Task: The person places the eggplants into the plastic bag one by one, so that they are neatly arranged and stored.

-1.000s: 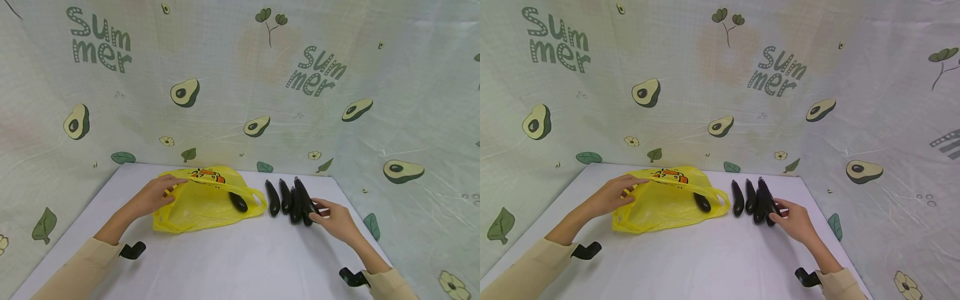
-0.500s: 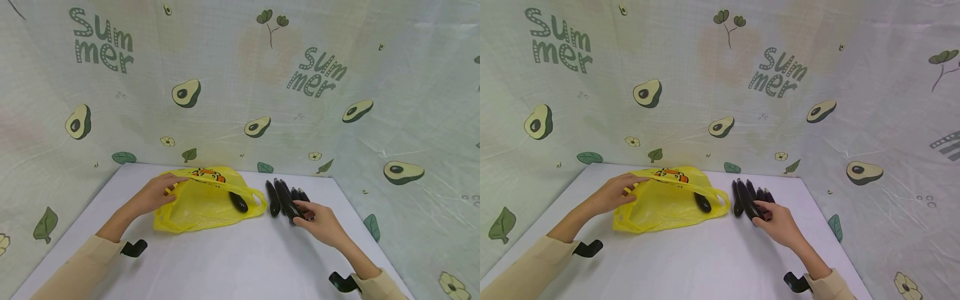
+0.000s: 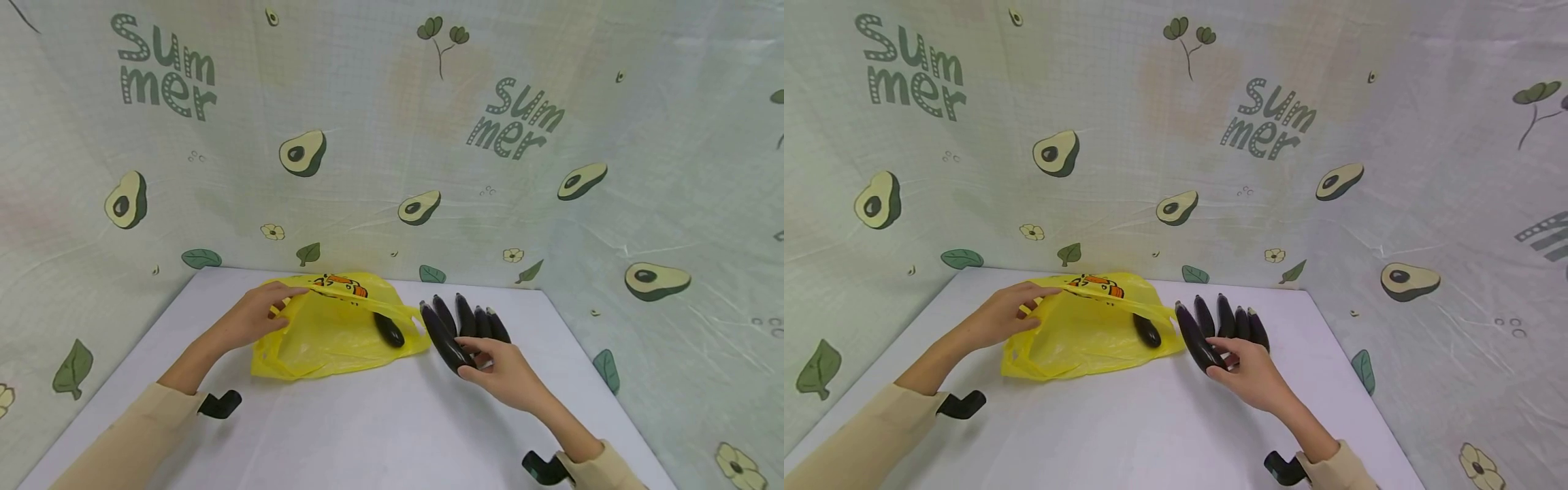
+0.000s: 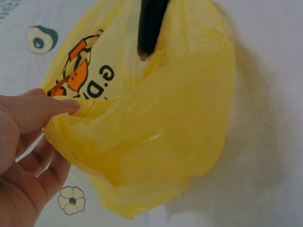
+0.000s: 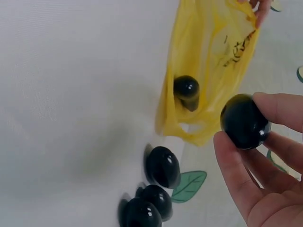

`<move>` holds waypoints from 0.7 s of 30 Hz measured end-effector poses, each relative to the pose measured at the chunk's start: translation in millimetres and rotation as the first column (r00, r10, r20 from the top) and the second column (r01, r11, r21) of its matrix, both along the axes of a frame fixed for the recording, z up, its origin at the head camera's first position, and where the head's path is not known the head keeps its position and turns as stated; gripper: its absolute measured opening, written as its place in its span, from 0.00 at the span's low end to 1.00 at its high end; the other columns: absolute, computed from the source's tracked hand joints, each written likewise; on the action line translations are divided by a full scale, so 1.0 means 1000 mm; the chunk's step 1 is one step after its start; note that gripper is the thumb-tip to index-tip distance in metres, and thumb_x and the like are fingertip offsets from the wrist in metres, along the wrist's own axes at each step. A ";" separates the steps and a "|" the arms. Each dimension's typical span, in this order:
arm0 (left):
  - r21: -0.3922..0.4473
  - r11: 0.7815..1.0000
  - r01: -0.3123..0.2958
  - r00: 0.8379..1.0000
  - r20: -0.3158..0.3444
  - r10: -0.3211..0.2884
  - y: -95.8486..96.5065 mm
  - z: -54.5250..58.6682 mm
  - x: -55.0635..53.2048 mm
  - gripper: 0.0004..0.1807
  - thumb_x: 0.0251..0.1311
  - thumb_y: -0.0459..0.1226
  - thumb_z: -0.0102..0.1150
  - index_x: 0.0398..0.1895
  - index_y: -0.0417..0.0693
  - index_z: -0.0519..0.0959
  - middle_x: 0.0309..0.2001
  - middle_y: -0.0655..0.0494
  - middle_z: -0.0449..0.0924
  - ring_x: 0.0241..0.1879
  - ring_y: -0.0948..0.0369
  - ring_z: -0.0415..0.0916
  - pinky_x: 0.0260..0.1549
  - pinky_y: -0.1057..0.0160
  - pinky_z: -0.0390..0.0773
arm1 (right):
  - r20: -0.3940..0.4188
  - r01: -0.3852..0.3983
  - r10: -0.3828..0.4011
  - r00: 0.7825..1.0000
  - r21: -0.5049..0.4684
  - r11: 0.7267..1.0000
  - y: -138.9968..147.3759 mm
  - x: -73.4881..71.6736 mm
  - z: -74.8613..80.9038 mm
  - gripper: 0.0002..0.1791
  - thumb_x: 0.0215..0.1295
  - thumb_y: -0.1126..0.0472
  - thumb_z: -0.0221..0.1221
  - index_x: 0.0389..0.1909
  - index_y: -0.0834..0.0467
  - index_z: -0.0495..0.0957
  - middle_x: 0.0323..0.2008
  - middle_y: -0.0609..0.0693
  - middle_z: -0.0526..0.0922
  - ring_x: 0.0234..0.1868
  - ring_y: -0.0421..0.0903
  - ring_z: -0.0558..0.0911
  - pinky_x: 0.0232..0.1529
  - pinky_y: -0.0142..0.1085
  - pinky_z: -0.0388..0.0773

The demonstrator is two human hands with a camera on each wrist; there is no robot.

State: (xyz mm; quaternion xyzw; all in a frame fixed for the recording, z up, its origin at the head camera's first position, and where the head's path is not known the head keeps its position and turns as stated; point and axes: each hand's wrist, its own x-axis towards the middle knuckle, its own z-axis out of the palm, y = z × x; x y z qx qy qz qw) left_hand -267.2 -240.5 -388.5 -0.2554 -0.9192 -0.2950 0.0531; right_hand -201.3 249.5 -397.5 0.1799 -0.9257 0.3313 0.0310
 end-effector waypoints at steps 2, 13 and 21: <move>0.003 1.000 0.000 1.000 0.003 0.000 0.000 0.000 0.000 0.37 0.61 0.22 0.70 0.75 0.47 0.75 0.64 0.43 0.78 0.49 0.52 0.80 0.44 0.57 0.86 | -0.006 -0.017 0.017 1.000 -0.003 1.000 -0.003 0.000 -0.001 0.27 0.65 0.57 0.75 0.65 0.52 0.83 0.55 0.50 0.87 0.43 0.45 0.84 0.43 0.35 0.86; -0.005 1.000 -0.005 1.000 0.005 0.005 0.000 0.001 -0.002 0.37 0.62 0.23 0.71 0.75 0.46 0.75 0.62 0.43 0.78 0.49 0.53 0.81 0.45 0.56 0.87 | 0.034 -0.082 0.084 0.996 -0.049 0.995 -0.025 -0.003 -0.006 0.28 0.64 0.57 0.75 0.65 0.53 0.83 0.57 0.51 0.87 0.45 0.44 0.87 0.44 0.31 0.85; -0.010 1.000 -0.007 1.000 -0.005 0.007 -0.001 0.002 -0.002 0.37 0.62 0.23 0.71 0.75 0.47 0.74 0.62 0.44 0.78 0.49 0.52 0.80 0.45 0.56 0.86 | 0.044 -0.116 0.118 0.992 -0.053 0.992 -0.043 -0.008 -0.016 0.27 0.65 0.56 0.75 0.64 0.54 0.84 0.57 0.50 0.87 0.46 0.43 0.86 0.47 0.36 0.87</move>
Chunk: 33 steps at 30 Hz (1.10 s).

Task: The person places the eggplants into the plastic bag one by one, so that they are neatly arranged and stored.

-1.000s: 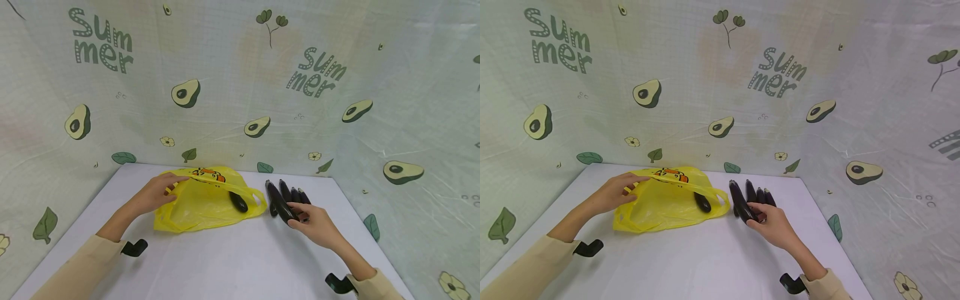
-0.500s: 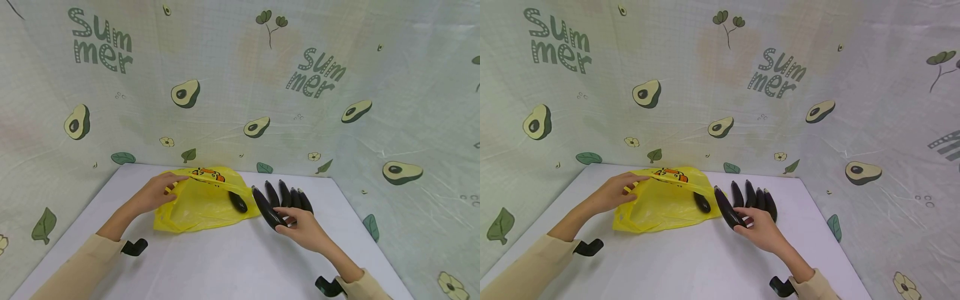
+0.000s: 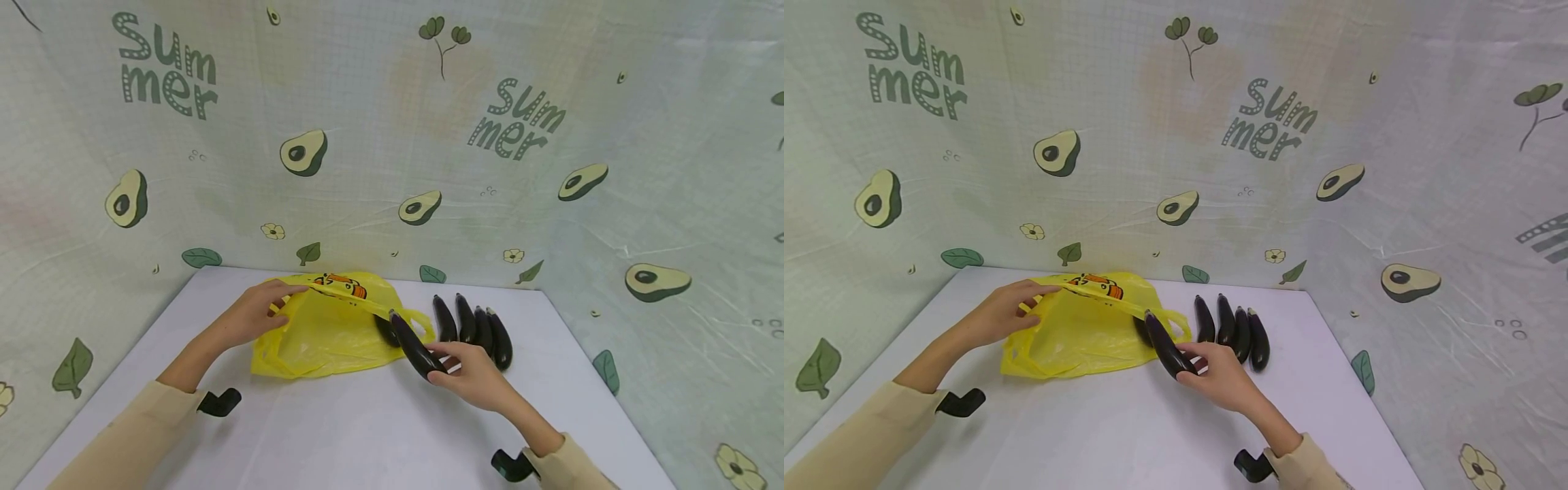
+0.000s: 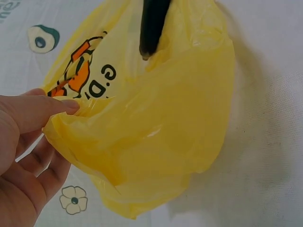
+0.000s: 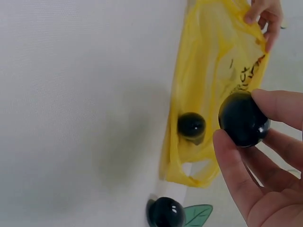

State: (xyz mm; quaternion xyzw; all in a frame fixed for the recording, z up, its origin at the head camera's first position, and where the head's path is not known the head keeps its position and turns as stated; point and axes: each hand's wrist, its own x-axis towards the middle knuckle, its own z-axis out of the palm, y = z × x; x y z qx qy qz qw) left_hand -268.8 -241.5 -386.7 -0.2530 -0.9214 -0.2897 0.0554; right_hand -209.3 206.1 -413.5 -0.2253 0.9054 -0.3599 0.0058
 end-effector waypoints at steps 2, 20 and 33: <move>-0.001 1.000 -0.003 1.000 0.001 0.003 0.000 0.000 0.000 0.37 0.62 0.23 0.71 0.75 0.47 0.74 0.61 0.44 0.79 0.49 0.52 0.80 0.45 0.57 0.86 | 0.005 -0.006 0.006 1.000 -0.004 1.000 -0.004 -0.002 -0.002 0.27 0.65 0.57 0.75 0.64 0.54 0.84 0.57 0.49 0.87 0.46 0.44 0.86 0.47 0.35 0.86; 0.002 1.000 0.008 1.000 -0.010 -0.008 0.001 0.004 -0.001 0.38 0.62 0.23 0.71 0.76 0.47 0.74 0.62 0.45 0.79 0.49 0.52 0.81 0.44 0.56 0.86 | 0.056 -0.089 0.088 0.995 0.024 0.996 -0.023 0.000 -0.003 0.27 0.66 0.57 0.74 0.66 0.52 0.83 0.56 0.47 0.87 0.46 0.43 0.86 0.44 0.30 0.84; -0.001 1.000 0.018 1.000 -0.008 -0.018 0.002 0.007 0.002 0.37 0.62 0.23 0.71 0.76 0.45 0.74 0.62 0.43 0.79 0.48 0.52 0.80 0.43 0.55 0.85 | 0.052 -0.110 0.107 0.993 0.051 0.993 -0.039 -0.013 -0.013 0.26 0.67 0.57 0.73 0.65 0.52 0.84 0.54 0.49 0.88 0.45 0.44 0.87 0.38 0.31 0.84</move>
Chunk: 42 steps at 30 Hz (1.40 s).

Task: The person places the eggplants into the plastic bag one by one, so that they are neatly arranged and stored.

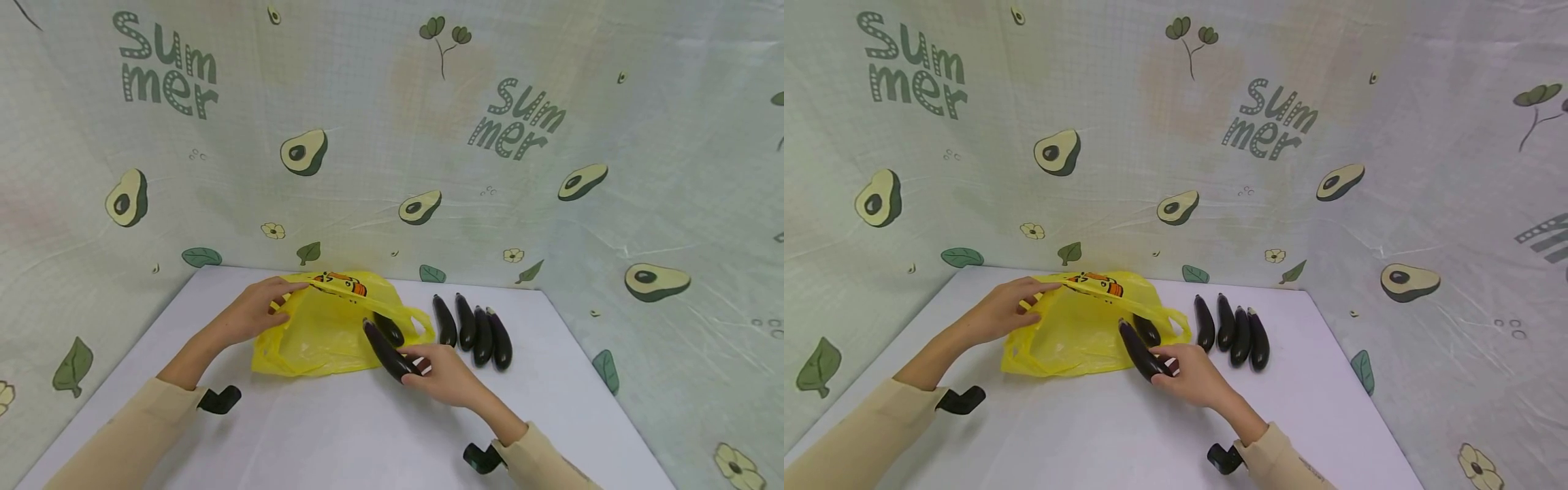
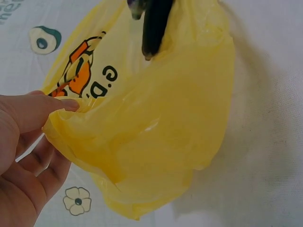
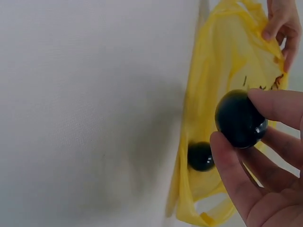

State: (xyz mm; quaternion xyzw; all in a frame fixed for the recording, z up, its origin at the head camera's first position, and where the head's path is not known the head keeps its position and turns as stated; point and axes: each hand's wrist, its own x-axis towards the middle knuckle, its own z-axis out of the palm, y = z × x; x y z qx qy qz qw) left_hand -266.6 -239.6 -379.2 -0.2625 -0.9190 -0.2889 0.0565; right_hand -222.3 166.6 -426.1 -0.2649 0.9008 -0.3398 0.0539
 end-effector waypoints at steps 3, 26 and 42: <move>-0.003 1.000 0.006 1.000 -0.006 -0.006 0.000 0.000 0.000 0.37 0.62 0.23 0.71 0.75 0.45 0.74 0.61 0.43 0.79 0.47 0.53 0.80 0.42 0.57 0.84 | -0.012 0.026 -0.026 1.000 0.001 1.000 -0.006 -0.007 -0.006 0.25 0.66 0.57 0.73 0.64 0.54 0.84 0.56 0.52 0.88 0.45 0.46 0.87 0.37 0.32 0.84; -0.005 1.000 0.022 1.000 -0.022 -0.022 0.000 0.001 0.002 0.37 0.61 0.23 0.71 0.75 0.43 0.75 0.60 0.46 0.80 0.46 0.55 0.80 0.41 0.59 0.84 | -0.092 0.149 -0.150 0.984 -0.015 0.989 -0.040 -0.042 -0.039 0.25 0.65 0.57 0.73 0.62 0.58 0.85 0.49 0.53 0.90 0.37 0.41 0.82 0.37 0.34 0.80; 0.001 1.000 0.012 1.000 -0.005 -0.012 0.001 0.002 0.002 0.36 0.61 0.23 0.71 0.75 0.43 0.75 0.58 0.47 0.80 0.46 0.54 0.80 0.42 0.58 0.84 | -0.108 0.238 -0.249 0.963 -0.104 0.966 -0.051 -0.049 -0.048 0.23 0.64 0.56 0.74 0.58 0.59 0.86 0.45 0.52 0.90 0.35 0.39 0.81 0.36 0.33 0.80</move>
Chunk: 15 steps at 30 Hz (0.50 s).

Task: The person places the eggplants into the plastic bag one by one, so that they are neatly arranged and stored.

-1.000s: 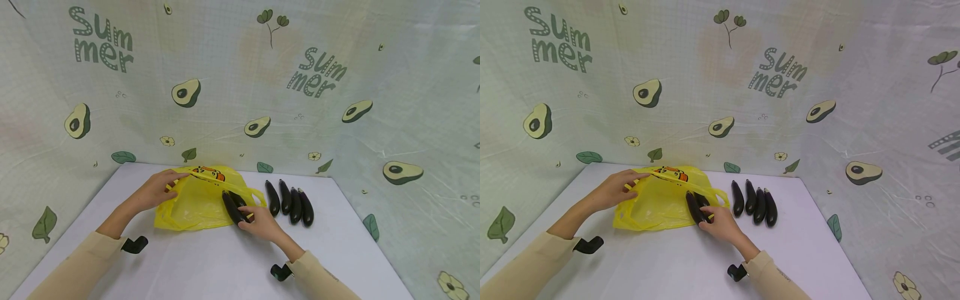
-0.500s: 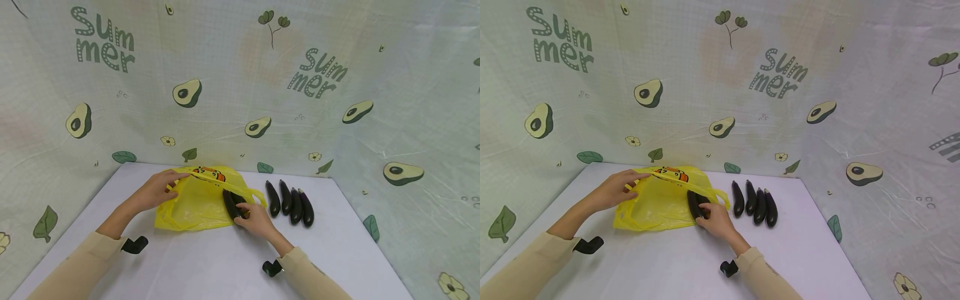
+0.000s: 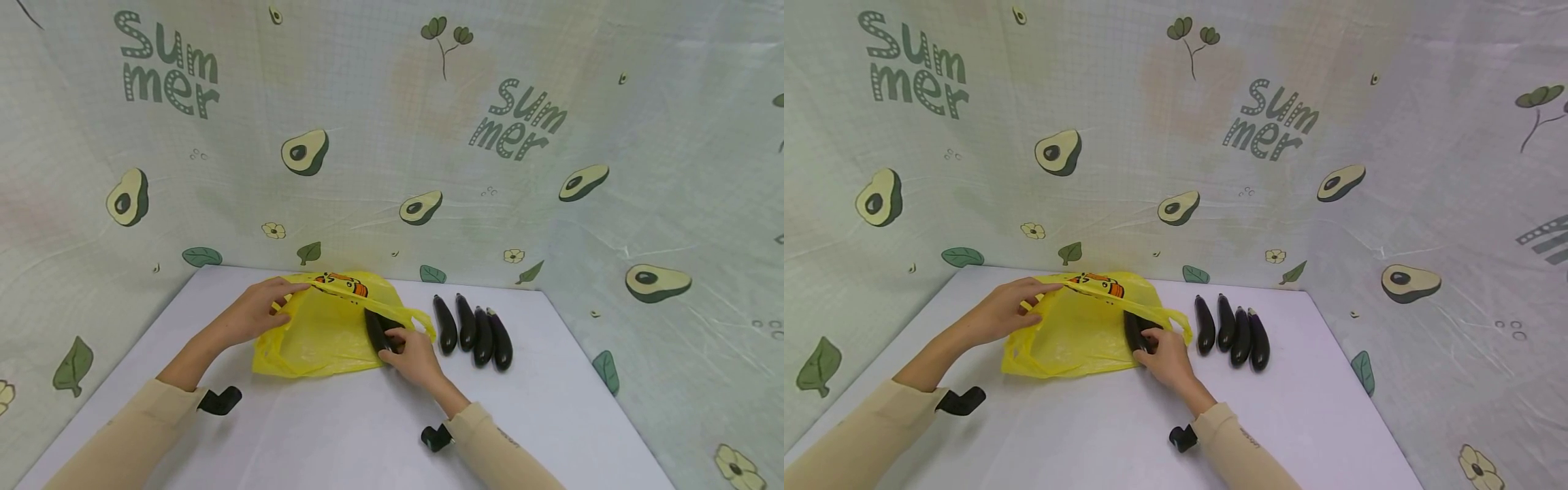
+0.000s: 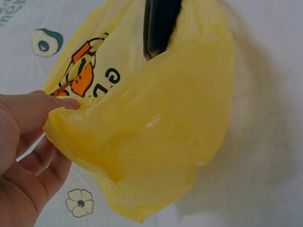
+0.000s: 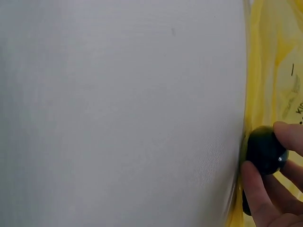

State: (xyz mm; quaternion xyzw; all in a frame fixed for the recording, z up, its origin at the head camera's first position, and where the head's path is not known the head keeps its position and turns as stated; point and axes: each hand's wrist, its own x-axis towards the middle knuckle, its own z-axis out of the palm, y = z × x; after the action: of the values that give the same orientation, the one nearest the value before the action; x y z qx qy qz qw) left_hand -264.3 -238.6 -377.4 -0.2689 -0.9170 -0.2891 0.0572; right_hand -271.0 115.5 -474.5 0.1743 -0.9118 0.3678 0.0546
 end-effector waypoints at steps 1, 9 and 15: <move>0.000 1.000 0.001 1.000 -0.001 -0.001 0.000 0.000 0.000 0.36 0.61 0.23 0.71 0.75 0.43 0.75 0.58 0.47 0.80 0.46 0.54 0.80 0.42 0.58 0.84 | 0.003 0.008 -0.008 1.000 -0.002 1.000 0.000 0.000 0.000 0.23 0.64 0.56 0.74 0.58 0.59 0.87 0.45 0.52 0.90 0.36 0.40 0.82 0.37 0.33 0.80; -0.001 1.000 0.003 1.000 -0.006 -0.003 0.001 -0.001 -0.001 0.37 0.61 0.23 0.71 0.75 0.43 0.75 0.59 0.46 0.80 0.46 0.54 0.80 0.43 0.57 0.85 | 0.020 0.025 -0.025 1.000 -0.004 1.000 -0.002 0.003 0.000 0.24 0.63 0.61 0.72 0.59 0.62 0.85 0.46 0.53 0.89 0.35 0.41 0.81 0.37 0.33 0.81; 0.002 1.000 0.001 1.000 -0.004 -0.001 0.001 -0.001 -0.001 0.37 0.61 0.23 0.71 0.75 0.44 0.75 0.59 0.46 0.80 0.47 0.54 0.80 0.43 0.57 0.85 | -0.019 0.062 -0.063 0.998 -0.059 0.996 -0.009 0.005 -0.001 0.22 0.62 0.62 0.73 0.56 0.64 0.86 0.44 0.56 0.89 0.38 0.46 0.87 0.40 0.38 0.85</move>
State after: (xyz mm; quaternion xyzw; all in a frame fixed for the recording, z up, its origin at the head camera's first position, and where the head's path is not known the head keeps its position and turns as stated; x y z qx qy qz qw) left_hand -265.5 -237.8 -378.4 -0.2700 -0.9164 -0.2893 0.0593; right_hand -266.2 106.5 -475.6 0.1478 -0.9051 0.3905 0.0806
